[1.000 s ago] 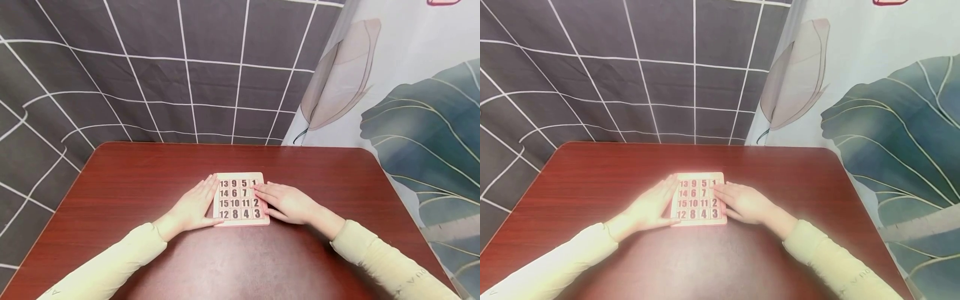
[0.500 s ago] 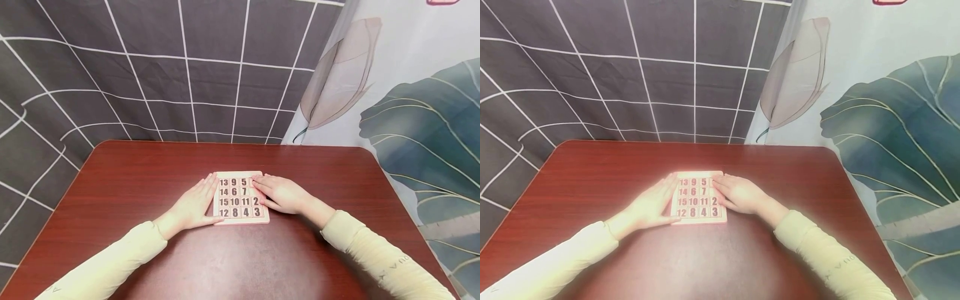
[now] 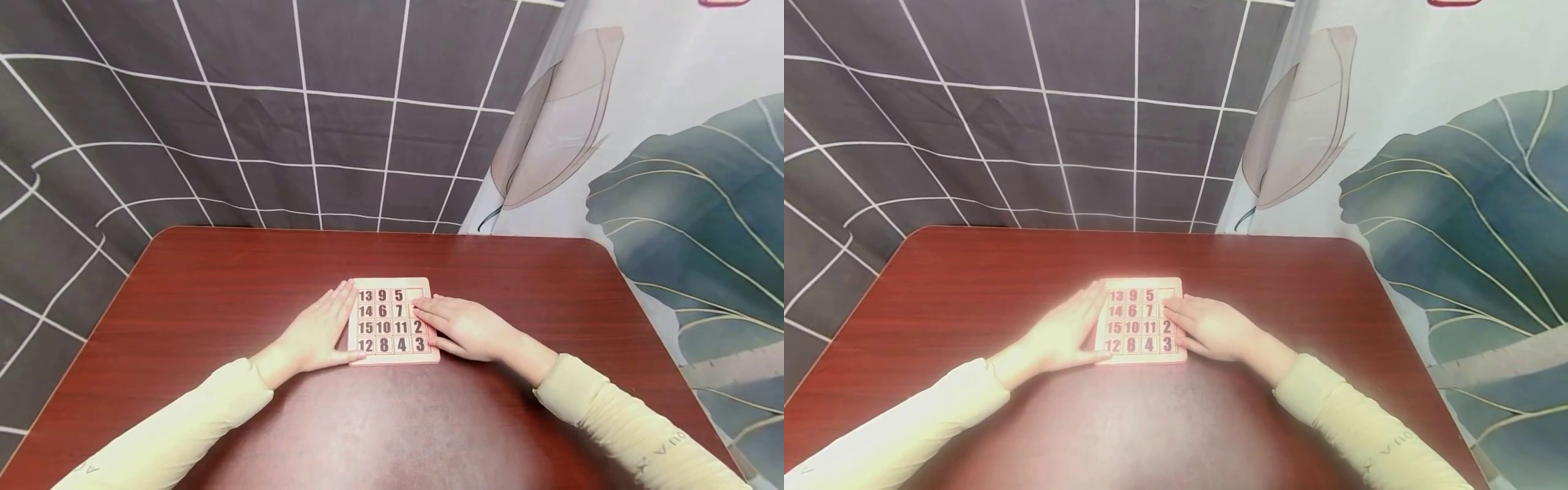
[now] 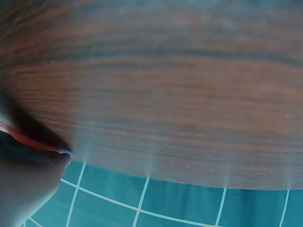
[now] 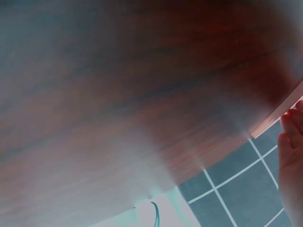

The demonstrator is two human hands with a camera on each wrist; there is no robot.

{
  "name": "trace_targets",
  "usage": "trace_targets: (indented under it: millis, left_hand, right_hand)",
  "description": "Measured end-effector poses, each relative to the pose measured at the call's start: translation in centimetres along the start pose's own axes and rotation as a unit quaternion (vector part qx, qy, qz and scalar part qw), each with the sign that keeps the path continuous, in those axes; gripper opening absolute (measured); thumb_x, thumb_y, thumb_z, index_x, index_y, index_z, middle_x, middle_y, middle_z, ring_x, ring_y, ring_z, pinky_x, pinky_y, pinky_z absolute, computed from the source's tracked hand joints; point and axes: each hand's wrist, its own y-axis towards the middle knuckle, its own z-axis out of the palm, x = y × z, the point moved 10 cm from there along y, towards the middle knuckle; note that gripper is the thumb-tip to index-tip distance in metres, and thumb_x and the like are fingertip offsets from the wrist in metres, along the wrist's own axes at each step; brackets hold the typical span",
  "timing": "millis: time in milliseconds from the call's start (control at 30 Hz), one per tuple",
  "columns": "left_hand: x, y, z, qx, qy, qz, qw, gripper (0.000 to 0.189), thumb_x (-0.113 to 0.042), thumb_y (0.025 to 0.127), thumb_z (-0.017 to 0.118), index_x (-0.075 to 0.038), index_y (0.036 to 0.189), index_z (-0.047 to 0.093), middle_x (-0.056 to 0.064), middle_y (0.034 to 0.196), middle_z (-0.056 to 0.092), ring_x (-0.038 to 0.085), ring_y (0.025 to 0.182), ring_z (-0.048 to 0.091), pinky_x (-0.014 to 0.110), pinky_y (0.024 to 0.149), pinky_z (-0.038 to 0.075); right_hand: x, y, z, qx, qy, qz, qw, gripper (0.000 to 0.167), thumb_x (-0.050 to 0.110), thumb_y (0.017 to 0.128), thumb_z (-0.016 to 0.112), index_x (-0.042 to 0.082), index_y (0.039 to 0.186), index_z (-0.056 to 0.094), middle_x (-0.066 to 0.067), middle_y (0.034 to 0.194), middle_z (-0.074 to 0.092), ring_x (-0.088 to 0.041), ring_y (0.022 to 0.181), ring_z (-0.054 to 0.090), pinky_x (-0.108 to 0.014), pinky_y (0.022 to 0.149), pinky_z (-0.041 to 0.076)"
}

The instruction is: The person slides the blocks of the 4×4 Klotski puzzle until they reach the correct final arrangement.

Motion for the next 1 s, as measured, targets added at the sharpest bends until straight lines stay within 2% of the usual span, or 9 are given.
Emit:
trace_targets:
  millis: [200,600,767,1000]
  left_hand:
    - [0.1,0.1,0.0,0.005,-0.001,-0.002,1.0,0.112,-0.066,0.092,0.069,0.013,0.161,0.03,0.031,0.169,0.033,0.041,0.161,0.031,0.049,0.131,0.034]
    - [0.2,0.0,0.2,0.012,-0.014,-0.005,0.9998,0.113,-0.067,0.092,0.068,0.013,0.162,0.027,0.031,0.171,0.028,0.041,0.162,0.029,0.049,0.132,0.031]
    - [0.2,0.0,0.2,0.012,-0.014,-0.005,0.9998,0.113,-0.066,0.092,0.068,0.013,0.162,0.028,0.031,0.17,0.029,0.041,0.161,0.029,0.049,0.132,0.032]
    - [0.1,0.0,0.1,0.011,-0.008,-0.003,0.9999,0.112,-0.066,0.092,0.068,0.013,0.161,0.028,0.031,0.17,0.03,0.041,0.161,0.03,0.049,0.132,0.032]
  right_hand:
    - [-0.9,0.9,0.3,0.006,0.011,0.006,0.9999,0.055,0.029,0.101,0.07,0.004,0.149,0.06,-0.012,0.155,0.061,-0.029,0.144,0.059,-0.048,0.119,0.05]
    - [-1.7,3.8,1.3,0.028,-0.004,0.015,0.9995,0.051,0.033,0.105,0.065,0.006,0.148,0.062,-0.009,0.154,0.062,-0.023,0.145,0.058,-0.042,0.123,0.047]
    - [-1.8,3.4,0.9,0.034,-0.005,0.018,0.9992,0.051,0.03,0.104,0.065,0.004,0.148,0.062,-0.011,0.154,0.062,-0.027,0.144,0.059,-0.045,0.121,0.048]
    - [-2.4,1.9,0.4,0.02,-0.001,0.02,0.9996,0.051,0.028,0.103,0.067,0.002,0.147,0.062,-0.013,0.154,0.062,-0.031,0.144,0.059,-0.048,0.12,0.05]
